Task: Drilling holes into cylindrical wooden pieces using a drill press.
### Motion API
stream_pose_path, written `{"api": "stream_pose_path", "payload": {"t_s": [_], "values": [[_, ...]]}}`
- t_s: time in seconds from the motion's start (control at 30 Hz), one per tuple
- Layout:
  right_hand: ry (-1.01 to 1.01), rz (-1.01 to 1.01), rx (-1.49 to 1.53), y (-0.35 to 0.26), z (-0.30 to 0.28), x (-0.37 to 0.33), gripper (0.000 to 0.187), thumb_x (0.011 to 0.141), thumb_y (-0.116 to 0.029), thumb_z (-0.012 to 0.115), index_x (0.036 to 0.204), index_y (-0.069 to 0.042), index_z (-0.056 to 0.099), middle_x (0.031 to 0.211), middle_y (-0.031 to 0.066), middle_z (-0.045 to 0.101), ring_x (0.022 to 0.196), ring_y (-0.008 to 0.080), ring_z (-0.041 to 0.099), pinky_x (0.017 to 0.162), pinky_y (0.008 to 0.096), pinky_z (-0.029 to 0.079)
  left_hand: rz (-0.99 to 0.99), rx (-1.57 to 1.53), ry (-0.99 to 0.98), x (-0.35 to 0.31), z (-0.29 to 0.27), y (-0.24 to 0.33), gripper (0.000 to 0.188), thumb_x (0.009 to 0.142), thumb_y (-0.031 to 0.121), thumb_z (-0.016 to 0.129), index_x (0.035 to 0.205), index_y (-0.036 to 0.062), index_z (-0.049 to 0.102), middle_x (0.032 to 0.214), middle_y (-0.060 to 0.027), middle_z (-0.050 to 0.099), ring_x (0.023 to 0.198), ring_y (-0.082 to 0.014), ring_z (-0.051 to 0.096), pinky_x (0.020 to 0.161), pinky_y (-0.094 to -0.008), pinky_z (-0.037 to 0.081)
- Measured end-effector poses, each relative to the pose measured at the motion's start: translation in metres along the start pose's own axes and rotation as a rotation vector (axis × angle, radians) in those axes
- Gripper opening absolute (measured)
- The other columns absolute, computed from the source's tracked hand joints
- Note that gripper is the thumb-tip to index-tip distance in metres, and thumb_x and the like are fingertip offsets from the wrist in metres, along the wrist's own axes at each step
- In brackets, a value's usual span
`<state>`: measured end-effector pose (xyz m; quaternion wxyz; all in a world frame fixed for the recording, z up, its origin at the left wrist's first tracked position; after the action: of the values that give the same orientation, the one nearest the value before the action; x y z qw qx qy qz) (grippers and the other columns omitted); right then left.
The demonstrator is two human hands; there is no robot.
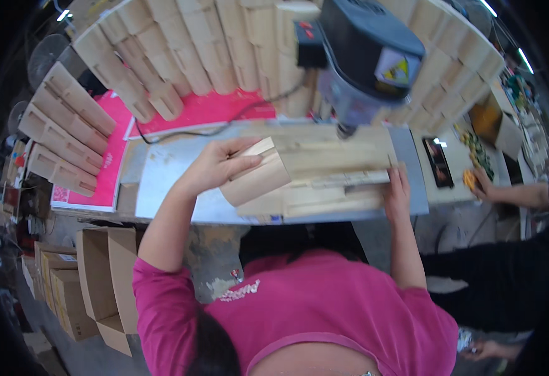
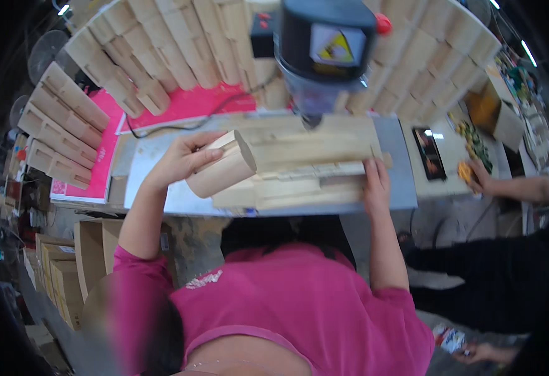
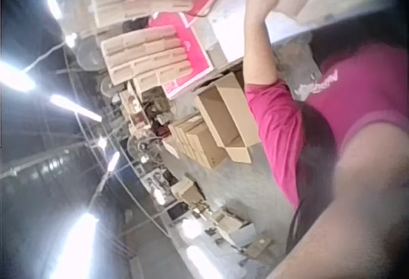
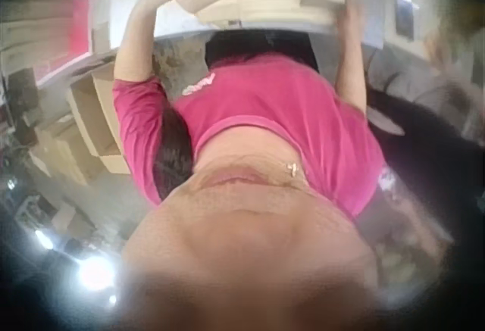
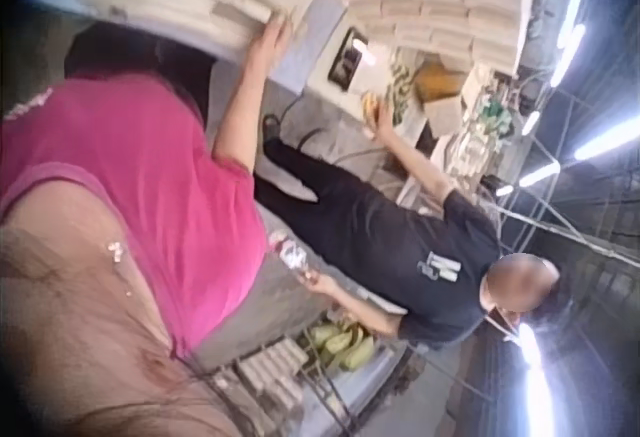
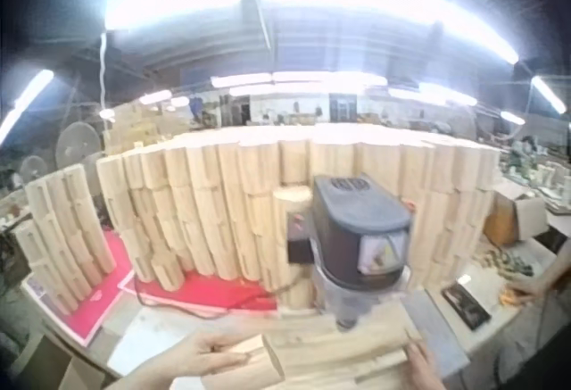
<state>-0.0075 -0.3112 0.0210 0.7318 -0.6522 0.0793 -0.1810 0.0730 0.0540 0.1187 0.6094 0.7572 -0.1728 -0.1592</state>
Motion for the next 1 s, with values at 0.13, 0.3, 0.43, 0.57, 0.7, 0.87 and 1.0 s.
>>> {"api": "stream_pose_path", "payload": {"t_s": [0.13,0.3,0.43,0.57,0.7,0.87,1.0], "values": [[-0.085,-0.02,0.084,0.007,0.0,0.012,0.024,0.095,-0.024,0.047,0.103,-0.003,0.055,0.099,0.0015,0.053,0.095,0.0099,0.046,0.086,0.0235,0.033,0.005,0.301,-0.11,0.012,0.042,-0.004,0.048,0.08,0.028,0.068,0.116,-0.0015,0.057,0.084,-0.0086,0.065,0.071,-0.0093,0.056,0.063,-0.0251,0.047],[-0.148,-0.119,0.129,0.007,0.0,0.012,0.027,0.094,-0.029,0.049,0.103,-0.004,0.055,0.098,0.0004,0.052,0.097,0.0102,0.044,0.088,0.0245,0.031,-0.11,0.276,-0.206,0.02,0.063,-0.023,0.047,0.08,0.027,0.069,0.116,-0.0012,0.058,0.085,-0.0087,0.065,0.072,-0.0105,0.057,0.065,-0.0242,0.046],[-0.068,-0.08,0.053,0.014,-0.012,0.011,0.029,0.092,-0.031,0.053,0.103,-0.004,0.055,0.096,-0.0004,0.053,0.093,0.0095,0.046,0.084,0.0243,0.034,-0.083,0.33,-0.311,0.025,0.074,-0.024,0.046,0.079,0.026,0.069,0.115,-0.0003,0.059,0.086,-0.0077,0.065,0.074,-0.0096,0.056,0.067,-0.024,0.046],[-0.084,-0.106,-0.056,0.003,0.001,0.007,0.03,0.09,-0.033,0.055,0.101,-0.005,0.056,0.091,-0.0024,0.053,0.087,0.0081,0.045,0.08,0.0233,0.036,0.027,0.36,-0.349,0.023,0.073,-0.03,0.043,0.08,0.024,0.068,0.115,0.0003,0.059,0.088,-0.0048,0.064,0.076,-0.007,0.054,0.065,-0.0225,0.045],[-0.059,-0.098,0.007,0.006,0.002,0.007,0.029,0.09,-0.034,0.055,0.099,-0.006,0.057,0.087,-0.0036,0.051,0.083,0.0067,0.043,0.077,0.0215,0.035,-0.156,0.337,-0.339,0.027,0.077,-0.032,0.043,0.081,0.024,0.067,0.117,0.0017,0.058,0.089,-0.0025,0.064,0.075,-0.0061,0.053,0.064,-0.0219,0.044],[-0.097,-0.137,0.078,0.001,0.005,0.008,0.028,0.09,-0.033,0.055,0.097,-0.006,0.057,0.084,-0.0042,0.05,0.079,0.0048,0.041,0.074,0.0199,0.034,-0.097,0.262,-0.379,0.044,0.087,-0.039,0.045,0.082,0.025,0.066,0.12,0.0036,0.057,0.086,0.0007,0.062,0.071,-0.0044,0.05,0.06,-0.0203,0.042],[-0.089,-0.115,0.06,0.001,0.004,0.007,0.027,0.09,-0.031,0.056,0.096,-0.005,0.057,0.08,-0.004,0.05,0.075,0.0047,0.042,0.069,0.02,0.036,-0.071,0.276,-0.405,0.05,0.097,-0.034,0.044,0.082,0.025,0.066,0.119,0.004,0.057,0.085,0.0012,0.061,0.071,-0.0042,0.05,0.059,-0.0195,0.042]]}}
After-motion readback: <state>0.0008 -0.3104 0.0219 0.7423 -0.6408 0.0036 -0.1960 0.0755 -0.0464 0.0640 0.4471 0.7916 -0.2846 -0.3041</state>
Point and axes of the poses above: each hand's wrist, its own x-axis towards the middle knuckle, its own z-axis out of the palm, y = z × x, the point moved 7 cm from there along x, towards the middle knuckle
